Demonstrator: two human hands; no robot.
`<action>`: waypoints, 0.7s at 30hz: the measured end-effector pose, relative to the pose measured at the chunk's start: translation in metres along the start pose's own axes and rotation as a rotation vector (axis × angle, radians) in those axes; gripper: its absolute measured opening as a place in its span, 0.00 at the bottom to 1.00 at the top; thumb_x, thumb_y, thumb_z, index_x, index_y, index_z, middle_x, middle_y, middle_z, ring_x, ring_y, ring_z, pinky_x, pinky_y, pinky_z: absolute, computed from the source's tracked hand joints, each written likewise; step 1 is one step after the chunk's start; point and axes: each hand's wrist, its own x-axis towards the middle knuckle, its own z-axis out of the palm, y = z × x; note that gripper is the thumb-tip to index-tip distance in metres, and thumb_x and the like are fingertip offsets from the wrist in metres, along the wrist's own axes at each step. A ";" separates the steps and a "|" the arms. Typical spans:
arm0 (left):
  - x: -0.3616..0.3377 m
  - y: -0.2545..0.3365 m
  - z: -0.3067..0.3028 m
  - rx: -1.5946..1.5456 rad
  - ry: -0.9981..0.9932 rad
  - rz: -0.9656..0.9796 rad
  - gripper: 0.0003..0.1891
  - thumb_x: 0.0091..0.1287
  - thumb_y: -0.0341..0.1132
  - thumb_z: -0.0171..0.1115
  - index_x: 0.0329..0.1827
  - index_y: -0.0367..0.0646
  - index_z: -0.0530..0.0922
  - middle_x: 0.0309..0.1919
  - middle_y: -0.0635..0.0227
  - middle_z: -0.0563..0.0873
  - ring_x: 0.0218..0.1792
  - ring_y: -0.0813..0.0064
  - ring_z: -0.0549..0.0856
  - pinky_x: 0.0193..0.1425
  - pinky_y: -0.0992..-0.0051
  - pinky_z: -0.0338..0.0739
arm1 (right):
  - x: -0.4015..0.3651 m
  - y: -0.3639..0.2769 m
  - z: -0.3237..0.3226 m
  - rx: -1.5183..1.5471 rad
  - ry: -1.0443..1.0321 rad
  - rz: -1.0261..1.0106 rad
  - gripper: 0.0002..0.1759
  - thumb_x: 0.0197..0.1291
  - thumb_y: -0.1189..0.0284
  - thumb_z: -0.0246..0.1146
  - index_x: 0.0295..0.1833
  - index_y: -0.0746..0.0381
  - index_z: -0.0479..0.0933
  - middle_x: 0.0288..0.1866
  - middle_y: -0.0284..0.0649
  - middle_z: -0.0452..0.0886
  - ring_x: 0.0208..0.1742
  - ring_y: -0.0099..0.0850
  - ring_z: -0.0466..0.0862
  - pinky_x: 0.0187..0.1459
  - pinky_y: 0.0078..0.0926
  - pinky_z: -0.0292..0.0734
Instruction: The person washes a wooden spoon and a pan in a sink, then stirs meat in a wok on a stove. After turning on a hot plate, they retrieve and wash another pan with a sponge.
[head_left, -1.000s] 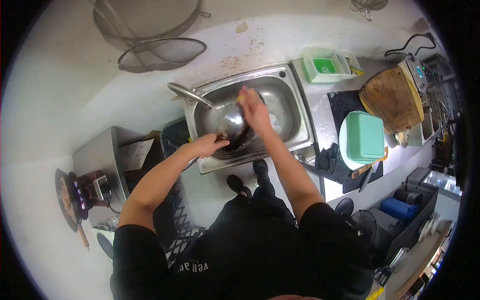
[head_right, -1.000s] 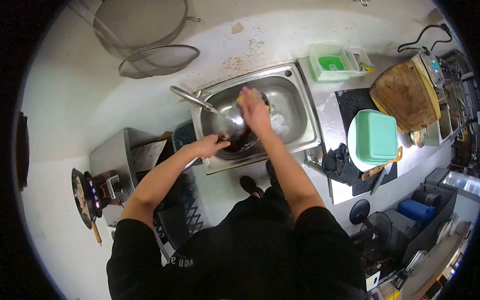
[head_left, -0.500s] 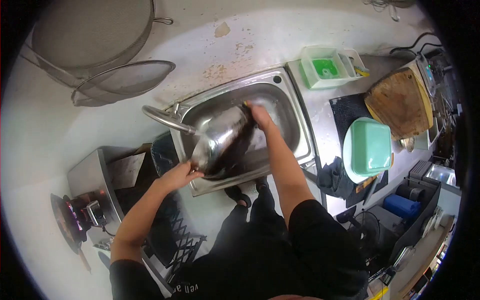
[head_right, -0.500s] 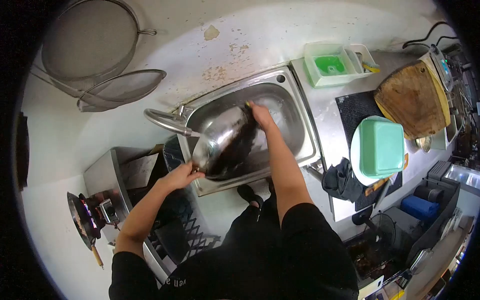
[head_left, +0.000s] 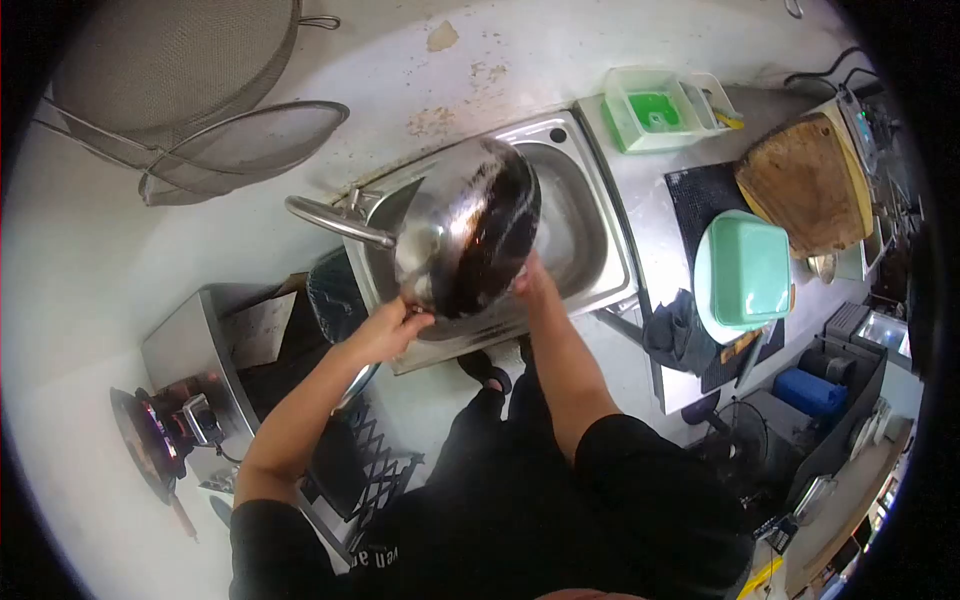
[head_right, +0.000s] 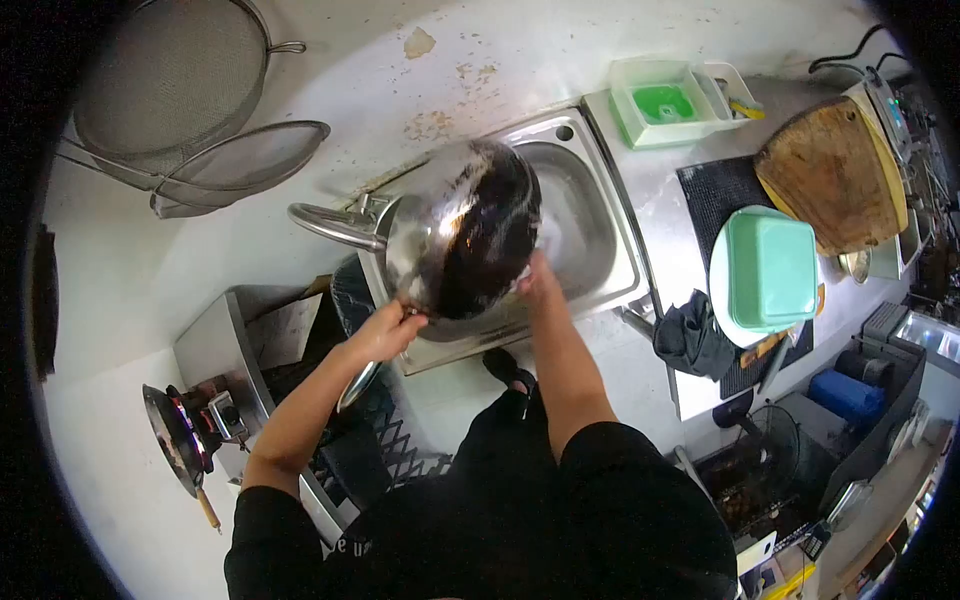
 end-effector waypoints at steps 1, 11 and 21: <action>0.006 0.003 0.001 -0.030 0.013 -0.051 0.18 0.65 0.43 0.58 0.47 0.37 0.71 0.23 0.64 0.77 0.23 0.77 0.78 0.23 0.73 0.70 | -0.009 0.017 0.001 0.024 0.193 -0.144 0.23 0.63 0.61 0.44 0.52 0.66 0.73 0.51 0.46 0.78 0.51 0.40 0.79 0.55 0.43 0.75; 0.043 0.000 0.025 0.390 0.197 0.188 0.27 0.69 0.51 0.46 0.54 0.31 0.66 0.36 0.38 0.80 0.42 0.44 0.81 0.46 0.57 0.74 | -0.087 0.076 0.104 0.574 0.161 0.034 0.18 0.63 0.66 0.41 0.50 0.62 0.71 0.44 0.47 0.77 0.45 0.44 0.78 0.44 0.42 0.78; 0.024 -0.025 0.006 0.798 0.276 0.205 0.24 0.66 0.53 0.50 0.41 0.35 0.67 0.28 0.46 0.82 0.34 0.48 0.83 0.36 0.57 0.78 | -0.180 0.008 0.112 -0.355 0.375 -0.338 0.13 0.58 0.65 0.58 0.43 0.62 0.71 0.27 0.35 0.72 0.27 0.29 0.76 0.26 0.31 0.72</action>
